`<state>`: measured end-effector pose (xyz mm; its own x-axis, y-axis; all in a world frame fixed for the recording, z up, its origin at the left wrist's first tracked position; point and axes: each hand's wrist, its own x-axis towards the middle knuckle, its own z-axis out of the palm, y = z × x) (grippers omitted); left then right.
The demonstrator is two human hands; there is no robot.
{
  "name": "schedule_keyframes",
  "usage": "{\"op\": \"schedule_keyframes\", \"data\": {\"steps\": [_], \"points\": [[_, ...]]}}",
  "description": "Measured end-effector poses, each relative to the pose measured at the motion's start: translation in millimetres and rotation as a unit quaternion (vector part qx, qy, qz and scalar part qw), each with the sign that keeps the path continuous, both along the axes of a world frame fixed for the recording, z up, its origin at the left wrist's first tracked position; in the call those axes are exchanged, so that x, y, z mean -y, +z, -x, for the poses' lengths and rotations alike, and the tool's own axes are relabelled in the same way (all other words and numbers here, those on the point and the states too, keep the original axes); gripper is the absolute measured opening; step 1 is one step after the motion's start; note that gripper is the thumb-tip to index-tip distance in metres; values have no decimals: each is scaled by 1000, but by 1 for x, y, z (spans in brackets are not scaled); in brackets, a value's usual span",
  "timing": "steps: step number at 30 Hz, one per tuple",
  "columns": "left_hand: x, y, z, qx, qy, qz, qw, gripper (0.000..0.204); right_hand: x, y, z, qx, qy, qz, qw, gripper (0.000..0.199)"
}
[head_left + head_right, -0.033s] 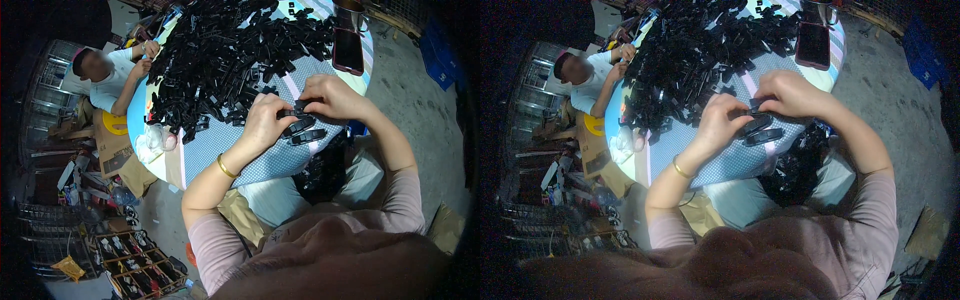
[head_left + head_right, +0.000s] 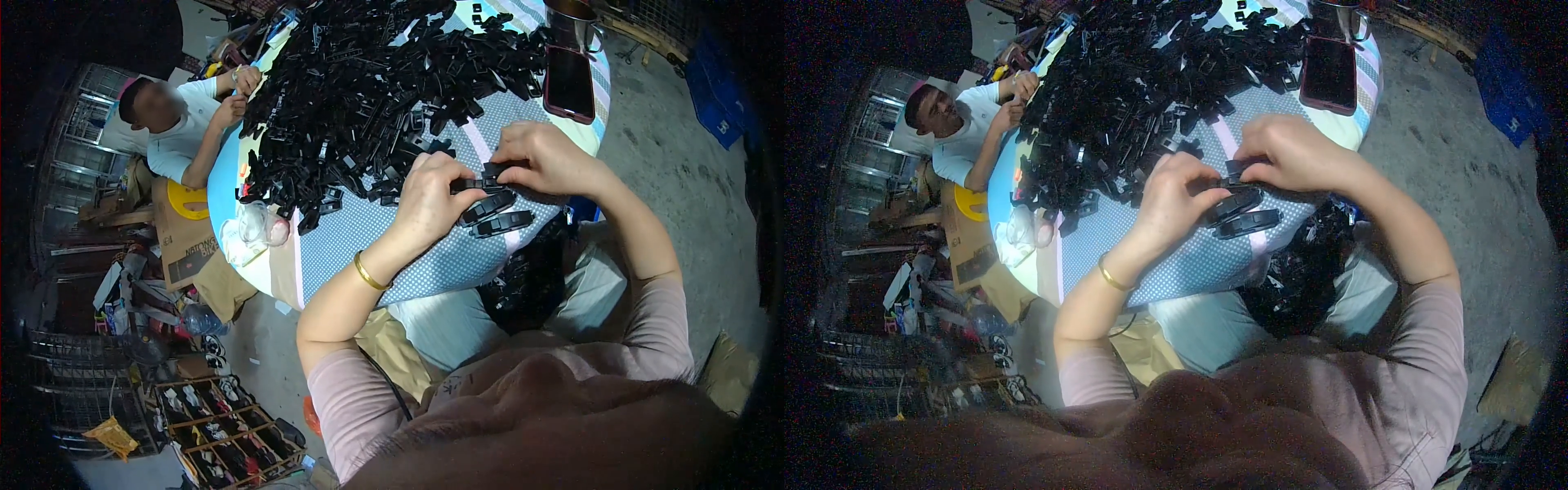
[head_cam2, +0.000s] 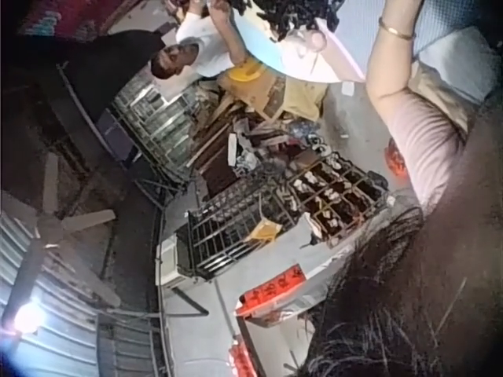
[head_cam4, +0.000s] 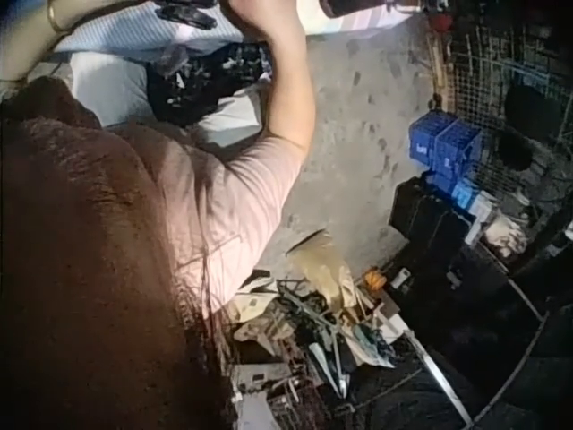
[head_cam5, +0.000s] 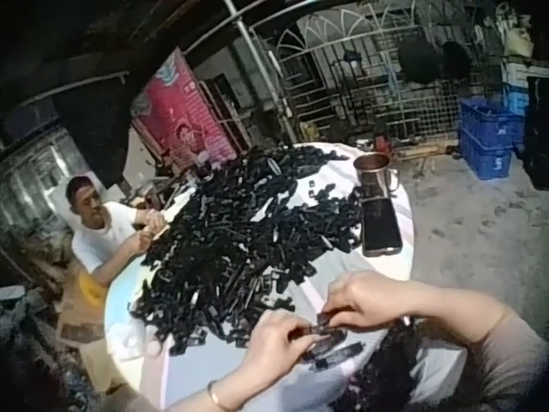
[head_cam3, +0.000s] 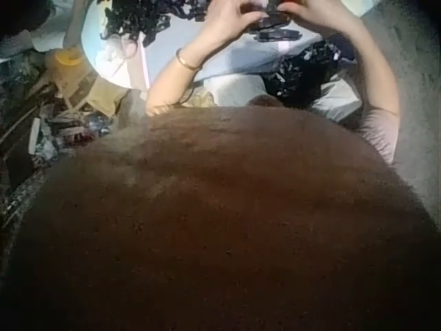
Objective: Assembling small white components or labels onto black plastic strips at a production table.
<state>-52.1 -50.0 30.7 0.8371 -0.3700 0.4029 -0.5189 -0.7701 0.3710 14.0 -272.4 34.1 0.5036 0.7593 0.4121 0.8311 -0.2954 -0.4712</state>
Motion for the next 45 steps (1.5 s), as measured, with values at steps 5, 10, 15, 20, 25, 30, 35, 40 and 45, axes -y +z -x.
{"op": "schedule_keyframes", "data": {"steps": [5, 10, 15, 20, 25, 30, 35, 40, 45], "points": [[-9, 3, -1, -95, 33, 47, 994, 23, 3, 6, 5, 14, -9, 17, 1000, 26], [-9, 6, -3, -88, 22, 41, 995, 21, 2, 1, 4, 65, -52, 27, 996, 27], [-8, 7, -5, -92, 12, 49, 994, 22, -2, -5, -2, 41, -12, 14, 999, 25], [0, 0, -4, -35, -29, 39, 998, 20, -12, -8, 2, -19, 16, -1, 1000, 21], [-5, 22, -5, -150, -51, 55, 986, 19, -13, 5, -1, -174, 61, 67, 981, 20], [-39, 25, -26, 59, 127, 28, 990, 22, -31, 2, -5, -54, 28, 22, 998, 26], [-64, 15, -38, 49, 240, -93, 965, 29, -59, -22, -11, 127, -24, 1, 992, 29], [-62, 18, -38, 158, 233, -34, 959, 17, -49, -12, -12, 90, -81, 32, 992, 30], [-32, 28, -10, -2, 74, 43, 996, 15, -23, -15, -24, 114, -114, -12, 987, 27]]}}
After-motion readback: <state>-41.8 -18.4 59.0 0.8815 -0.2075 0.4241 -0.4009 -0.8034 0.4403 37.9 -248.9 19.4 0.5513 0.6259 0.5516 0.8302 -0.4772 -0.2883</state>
